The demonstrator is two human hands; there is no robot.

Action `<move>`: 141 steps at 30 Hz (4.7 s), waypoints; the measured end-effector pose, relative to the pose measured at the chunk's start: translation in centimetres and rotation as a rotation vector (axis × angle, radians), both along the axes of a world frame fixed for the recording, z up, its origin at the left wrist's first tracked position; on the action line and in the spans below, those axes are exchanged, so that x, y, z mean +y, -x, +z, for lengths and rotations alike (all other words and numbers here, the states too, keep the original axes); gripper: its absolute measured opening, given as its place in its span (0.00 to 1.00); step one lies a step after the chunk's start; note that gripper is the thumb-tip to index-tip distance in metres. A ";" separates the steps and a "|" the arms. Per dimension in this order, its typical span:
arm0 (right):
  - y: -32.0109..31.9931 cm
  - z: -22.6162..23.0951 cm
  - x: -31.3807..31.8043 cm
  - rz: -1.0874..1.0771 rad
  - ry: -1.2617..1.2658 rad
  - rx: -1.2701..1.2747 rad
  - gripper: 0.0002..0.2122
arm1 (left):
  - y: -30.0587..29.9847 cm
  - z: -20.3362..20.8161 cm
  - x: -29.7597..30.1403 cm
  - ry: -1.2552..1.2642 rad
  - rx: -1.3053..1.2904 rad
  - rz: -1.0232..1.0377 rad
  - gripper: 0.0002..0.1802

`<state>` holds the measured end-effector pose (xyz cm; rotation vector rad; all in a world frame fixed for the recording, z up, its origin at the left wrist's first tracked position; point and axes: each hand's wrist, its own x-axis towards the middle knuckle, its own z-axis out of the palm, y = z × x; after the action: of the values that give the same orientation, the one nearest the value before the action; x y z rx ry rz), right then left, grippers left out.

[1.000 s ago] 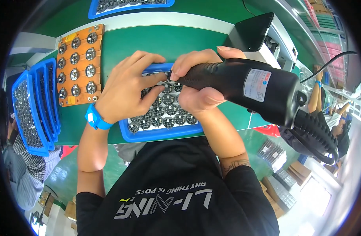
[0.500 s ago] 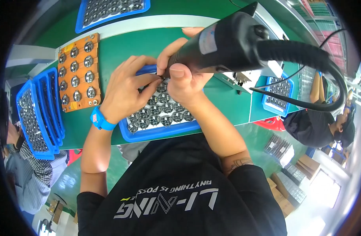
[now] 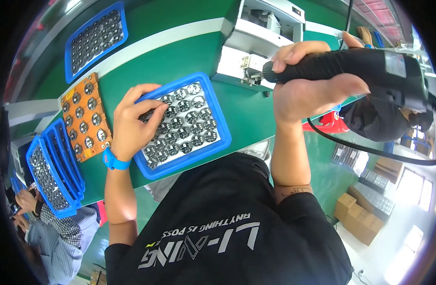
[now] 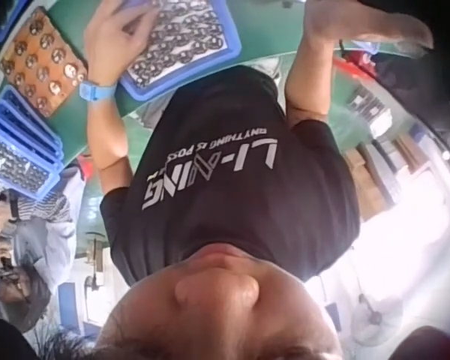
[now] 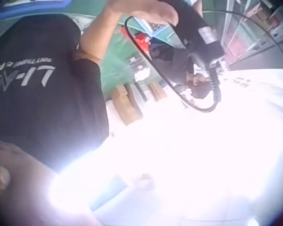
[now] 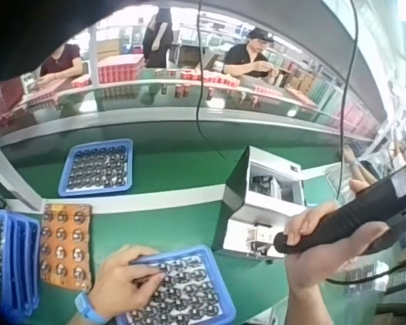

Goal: The person fastens electronic components with screws into a blue tray using an electric screwdriver.

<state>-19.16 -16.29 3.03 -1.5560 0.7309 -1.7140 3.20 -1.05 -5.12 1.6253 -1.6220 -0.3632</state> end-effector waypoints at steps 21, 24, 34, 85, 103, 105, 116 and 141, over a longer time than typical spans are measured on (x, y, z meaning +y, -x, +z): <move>-6.3 -3.4 4.2 0.516 -0.210 -0.284 0.42 | -1.7 0.5 0.3 -0.047 0.067 -0.099 0.17; -9.7 -4.6 5.9 0.464 -0.286 -0.093 0.44 | -1.8 0.6 0.2 -0.043 0.012 -0.086 0.16; -10.9 -5.5 6.1 0.575 -0.308 -0.050 0.44 | -1.9 0.2 0.4 -0.041 0.008 -0.046 0.17; -10.8 -6.9 6.6 0.592 -0.267 0.083 0.42 | -1.6 0.1 0.4 -0.047 -0.025 -0.028 0.13; -11.8 -8.2 5.5 0.712 -0.098 -0.046 0.32 | -0.3 0.5 -0.1 -0.011 -0.106 0.033 0.04; -11.3 -7.1 5.2 0.673 -0.113 -0.082 0.33 | -0.3 0.5 -0.1 -0.005 -0.117 0.016 0.04; -0.9 0.1 -0.3 0.094 -0.093 -0.168 0.45 | -0.9 0.6 0.0 -0.014 -0.038 -0.029 0.07; -8.0 -7.5 6.8 0.657 -0.081 -0.184 0.44 | 0.1 0.2 0.1 -0.058 -0.032 0.104 0.13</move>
<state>-11.21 -9.52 -4.43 -1.3554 0.1558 -1.2876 3.07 -0.97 -4.95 1.7593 -1.5562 -0.3348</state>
